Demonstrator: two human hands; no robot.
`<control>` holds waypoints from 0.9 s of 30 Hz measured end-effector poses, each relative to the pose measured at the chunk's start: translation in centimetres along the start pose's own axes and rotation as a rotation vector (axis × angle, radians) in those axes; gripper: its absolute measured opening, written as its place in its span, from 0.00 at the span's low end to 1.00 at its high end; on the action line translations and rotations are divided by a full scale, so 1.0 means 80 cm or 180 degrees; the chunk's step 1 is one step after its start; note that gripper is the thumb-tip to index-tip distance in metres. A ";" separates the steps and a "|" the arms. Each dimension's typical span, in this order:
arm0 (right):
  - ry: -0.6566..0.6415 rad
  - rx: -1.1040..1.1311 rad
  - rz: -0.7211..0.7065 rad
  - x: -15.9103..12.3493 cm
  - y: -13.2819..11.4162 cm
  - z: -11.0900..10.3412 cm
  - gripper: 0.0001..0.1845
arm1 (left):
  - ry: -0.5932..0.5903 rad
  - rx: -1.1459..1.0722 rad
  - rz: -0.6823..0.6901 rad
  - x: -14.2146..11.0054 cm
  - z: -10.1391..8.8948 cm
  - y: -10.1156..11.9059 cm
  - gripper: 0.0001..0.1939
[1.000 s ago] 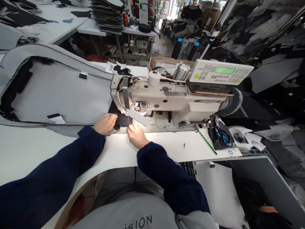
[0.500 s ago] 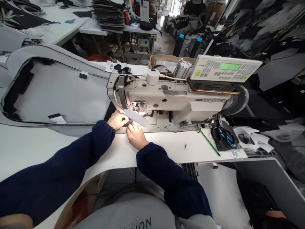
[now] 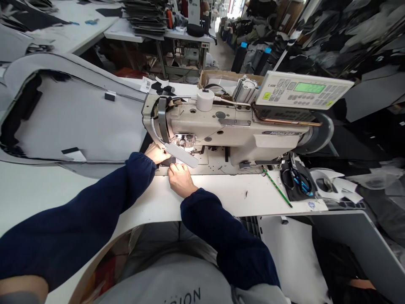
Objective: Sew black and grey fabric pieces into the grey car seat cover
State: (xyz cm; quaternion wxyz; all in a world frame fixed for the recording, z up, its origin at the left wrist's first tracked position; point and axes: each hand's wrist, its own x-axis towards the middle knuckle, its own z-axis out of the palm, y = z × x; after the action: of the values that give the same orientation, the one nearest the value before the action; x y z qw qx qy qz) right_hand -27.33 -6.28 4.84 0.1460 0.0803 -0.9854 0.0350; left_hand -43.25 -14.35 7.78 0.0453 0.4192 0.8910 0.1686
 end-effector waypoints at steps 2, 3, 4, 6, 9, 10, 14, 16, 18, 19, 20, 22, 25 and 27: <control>-0.0006 -0.0007 -0.0015 0.000 0.000 0.000 0.13 | 0.0032 0.0157 -0.0139 0.000 -0.002 0.005 0.18; -0.0002 -0.0010 -0.0026 0.000 0.000 0.000 0.13 | 0.0044 0.0215 -0.0179 0.000 -0.002 0.007 0.18; 0.0004 -0.0011 -0.0039 0.000 0.000 -0.001 0.13 | 0.0053 0.0248 -0.0187 -0.001 -0.003 0.009 0.19; -0.0002 -0.0022 -0.0053 0.000 0.001 -0.001 0.13 | 0.0078 0.0278 -0.0206 -0.002 -0.002 0.011 0.19; -0.0035 -0.0047 -0.0055 0.001 0.001 -0.002 0.14 | 0.0078 0.0269 -0.0235 -0.003 0.000 0.011 0.20; -0.0049 -0.0047 -0.0057 0.001 0.001 -0.003 0.13 | 0.0070 0.0270 -0.0244 -0.003 0.002 0.011 0.19; -0.0027 -0.0049 -0.0106 0.003 0.003 -0.002 0.14 | 0.0091 0.0433 -0.0291 -0.002 0.007 0.012 0.18; 0.0055 -0.0081 -0.0126 0.004 0.004 0.000 0.15 | 0.0146 0.0570 -0.0264 -0.004 0.004 0.015 0.17; 0.0106 -0.0090 -0.0133 0.004 0.004 0.001 0.16 | 0.0261 0.0724 -0.0098 -0.014 -0.003 0.019 0.16; 0.0122 -0.0082 -0.0138 0.004 0.004 0.002 0.16 | 0.0358 0.0799 0.0059 -0.022 -0.008 0.020 0.16; 0.0140 -0.0076 -0.0136 0.004 0.004 0.003 0.16 | 0.0463 0.0862 0.0266 -0.031 -0.013 0.020 0.16; 0.0197 -0.0072 -0.0132 0.004 0.004 0.004 0.16 | 0.0593 0.0920 0.0764 -0.052 -0.019 0.017 0.17; 0.0267 -0.0049 -0.0149 0.004 0.003 0.007 0.17 | 0.0550 0.0874 0.1238 -0.078 -0.015 0.004 0.19; 0.0314 -0.0025 -0.0161 0.004 0.003 0.007 0.17 | 0.0530 0.0856 0.1233 -0.085 -0.006 -0.007 0.18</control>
State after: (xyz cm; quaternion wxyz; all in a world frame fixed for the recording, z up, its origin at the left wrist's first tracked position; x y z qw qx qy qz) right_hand -27.83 -6.15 4.35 0.1956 0.1027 -0.9748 0.0313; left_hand -39.38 -19.96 7.60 -0.1177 0.5691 0.8091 0.0880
